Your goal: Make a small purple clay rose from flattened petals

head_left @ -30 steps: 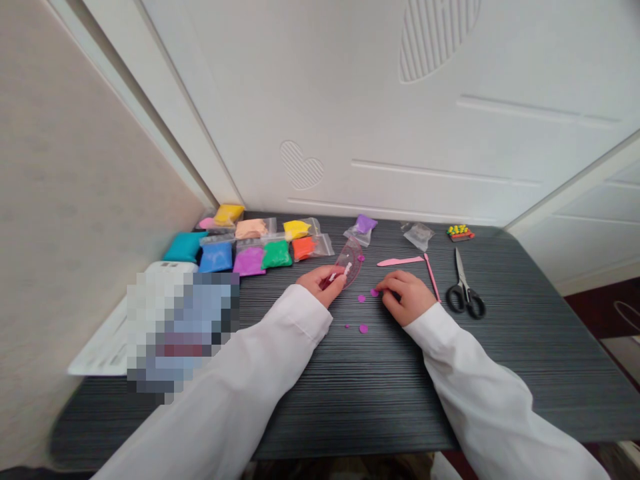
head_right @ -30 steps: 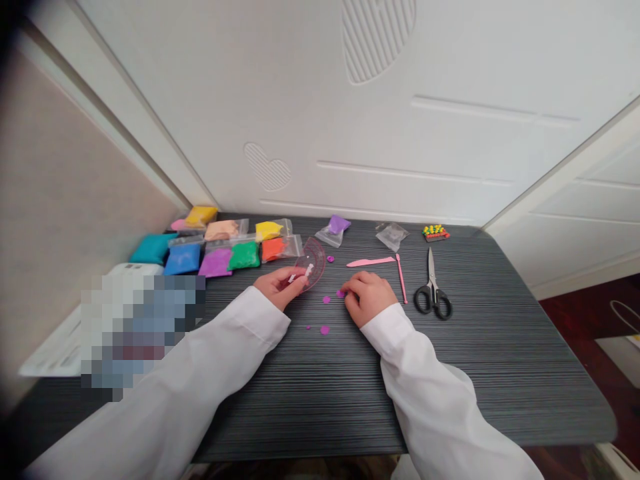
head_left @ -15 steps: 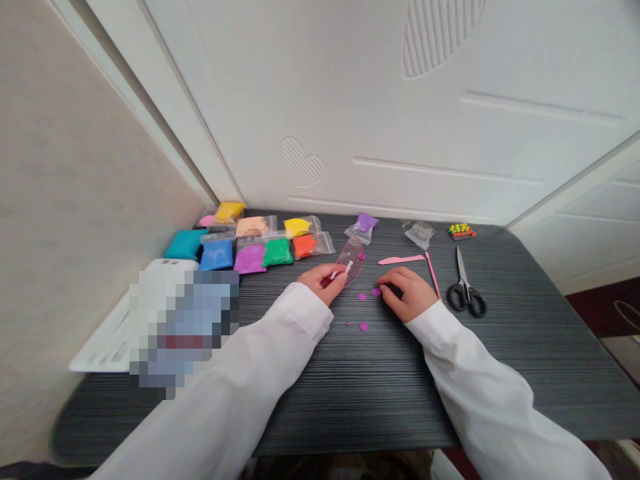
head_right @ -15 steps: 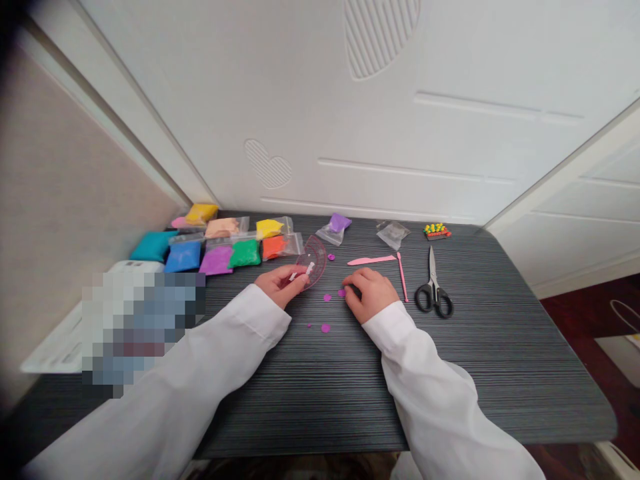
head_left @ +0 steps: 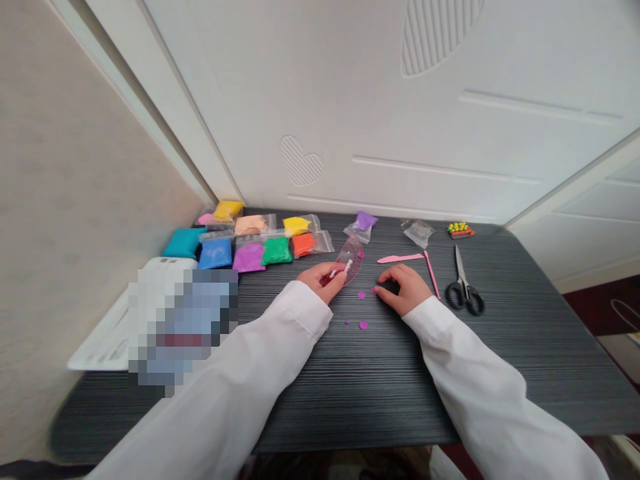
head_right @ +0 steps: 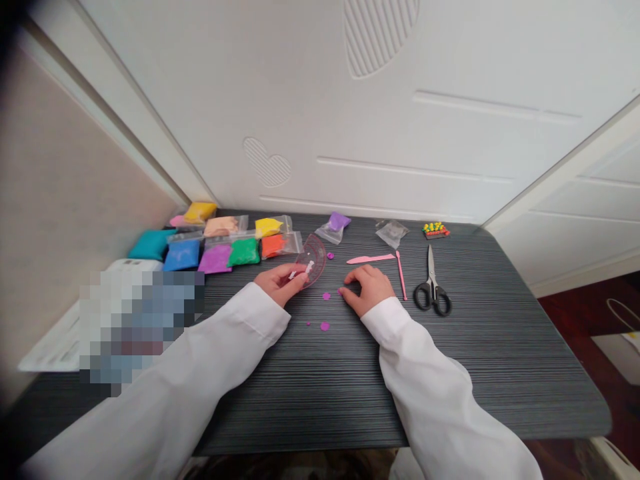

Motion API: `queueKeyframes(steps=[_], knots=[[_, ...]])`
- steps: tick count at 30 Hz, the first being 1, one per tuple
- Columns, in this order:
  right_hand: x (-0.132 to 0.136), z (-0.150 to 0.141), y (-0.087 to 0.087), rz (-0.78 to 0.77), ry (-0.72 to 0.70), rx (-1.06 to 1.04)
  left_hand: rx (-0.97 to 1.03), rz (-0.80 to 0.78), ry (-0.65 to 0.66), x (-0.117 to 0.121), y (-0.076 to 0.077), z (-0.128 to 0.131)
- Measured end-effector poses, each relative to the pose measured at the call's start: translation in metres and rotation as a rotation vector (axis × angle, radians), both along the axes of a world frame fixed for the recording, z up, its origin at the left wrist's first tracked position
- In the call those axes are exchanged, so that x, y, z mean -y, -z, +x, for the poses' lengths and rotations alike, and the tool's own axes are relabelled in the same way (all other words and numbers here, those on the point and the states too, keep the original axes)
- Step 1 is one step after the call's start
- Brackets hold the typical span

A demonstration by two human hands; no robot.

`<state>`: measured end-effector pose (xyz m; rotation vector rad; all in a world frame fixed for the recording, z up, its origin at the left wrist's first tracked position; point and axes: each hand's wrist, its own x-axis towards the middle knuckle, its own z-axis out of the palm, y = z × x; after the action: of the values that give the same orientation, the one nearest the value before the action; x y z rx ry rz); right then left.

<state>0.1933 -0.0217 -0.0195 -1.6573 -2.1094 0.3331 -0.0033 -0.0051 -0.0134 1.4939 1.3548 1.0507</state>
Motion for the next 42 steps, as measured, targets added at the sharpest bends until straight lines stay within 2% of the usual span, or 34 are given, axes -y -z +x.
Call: queueKeyframes(steps=[6, 9, 12, 18, 21, 24, 26, 28, 30, 33, 35, 38, 42], knots=[[0.000, -0.002, -0.001, -0.036, 0.045, -0.078, -0.033, 0.012, 0.005, -0.001, 0.002, -0.001], [0.000, -0.001, -0.003, -0.089, 0.081, -0.286, -0.042, 0.005, 0.013, -0.002, 0.003, -0.002], [0.000, 0.003, -0.003, -0.138, 0.133, -0.496, 0.021, -0.018, 0.039, -0.003, 0.002, -0.003], [-0.002, 0.013, -0.002, -0.176, 0.105, -0.613, 0.168, -0.114, 0.088, -0.008, -0.001, -0.006], [0.001, 0.011, -0.010, -0.239, 0.004, -0.775, 0.190, -0.158, 0.202, -0.009, -0.002, -0.010], [0.008, -0.003, -0.020, -0.346, -0.157, -0.981, 0.117, -0.165, 0.383, -0.009, -0.002, -0.014], [0.013, -0.014, -0.025, -0.394, -0.190, -1.030, 0.058, -0.138, 0.466, -0.007, -0.002, -0.015], [0.015, -0.021, -0.027, -0.370, -0.139, -1.039, 0.050, -0.120, 0.486, -0.005, -0.002, -0.016], [0.013, -0.018, -0.028, -0.274, -0.029, -1.122, 0.022, -0.080, 0.462, -0.002, -0.004, -0.017], [0.003, 0.002, -0.030, -0.137, 0.177, -1.366, -0.175, 0.105, 0.459, 0.004, -0.005, -0.022], [-0.003, 0.017, -0.031, -0.109, 0.249, -1.466, -0.315, 0.244, 0.520, 0.008, -0.003, -0.026], [-0.006, 0.030, -0.034, -0.114, 0.282, -1.548, -0.459, 0.367, 0.601, 0.014, 0.001, -0.031], [-0.005, 0.030, -0.037, -0.135, 0.288, -1.625, -0.563, 0.429, 0.644, 0.014, 0.006, -0.032]])
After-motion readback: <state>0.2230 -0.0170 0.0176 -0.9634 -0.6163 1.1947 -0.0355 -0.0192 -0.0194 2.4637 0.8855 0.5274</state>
